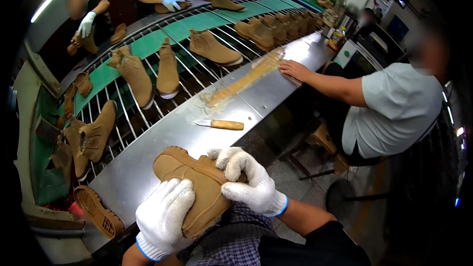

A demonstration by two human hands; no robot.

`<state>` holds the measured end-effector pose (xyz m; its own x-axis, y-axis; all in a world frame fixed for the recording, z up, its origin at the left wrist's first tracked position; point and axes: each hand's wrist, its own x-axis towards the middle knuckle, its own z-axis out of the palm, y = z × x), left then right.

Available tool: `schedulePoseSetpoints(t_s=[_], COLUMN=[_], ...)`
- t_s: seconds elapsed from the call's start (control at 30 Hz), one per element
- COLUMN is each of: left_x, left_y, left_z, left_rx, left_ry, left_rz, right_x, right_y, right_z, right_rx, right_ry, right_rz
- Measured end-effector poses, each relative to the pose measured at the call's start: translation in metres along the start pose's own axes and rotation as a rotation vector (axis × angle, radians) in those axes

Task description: The person picks up boots from a conveyor belt, trims excess material from the edges of the soles using a knife, and then places the boots back onto the belt.

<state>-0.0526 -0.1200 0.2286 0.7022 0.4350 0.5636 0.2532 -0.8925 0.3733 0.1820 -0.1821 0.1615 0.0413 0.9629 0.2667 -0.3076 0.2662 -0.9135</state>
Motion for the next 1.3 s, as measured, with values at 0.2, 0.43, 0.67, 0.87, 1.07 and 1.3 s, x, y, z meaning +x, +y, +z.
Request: schedulePoseSetpoints(t_s=[0.2,0.43,0.67,0.87,1.07,1.3], left_x=[-0.009,-0.039,-0.052,-0.044,-0.169,-0.183], left_y=[0.017,0.029,0.017,0.005,-0.068,-0.114], left_z=[0.028,0.046,0.026,-0.031,0.018,0.056], left_rx=[0.167,0.141,0.115,-0.028,0.212,0.330], left_ry=[-0.020,-0.103,-0.109,0.008,-0.014,0.101], left_rz=[0.145,0.195,0.242,-0.188,-0.820,-0.786], right_x=[-0.031,-0.026,-0.032,0.020,0.191,0.367], right_y=[-0.002,-0.013,0.042,0.033,-0.007,-0.033], right_z=[-0.009,-0.017,-0.039,-0.027,-0.058,-0.250], right_rx=[-0.148,-0.255,0.470,0.510,0.402,-0.135], right_ry=[0.142,-0.001,-0.133,0.124,-0.021,0.464], right_rz=[0.150,0.617,1.025,0.809,0.443,0.214])
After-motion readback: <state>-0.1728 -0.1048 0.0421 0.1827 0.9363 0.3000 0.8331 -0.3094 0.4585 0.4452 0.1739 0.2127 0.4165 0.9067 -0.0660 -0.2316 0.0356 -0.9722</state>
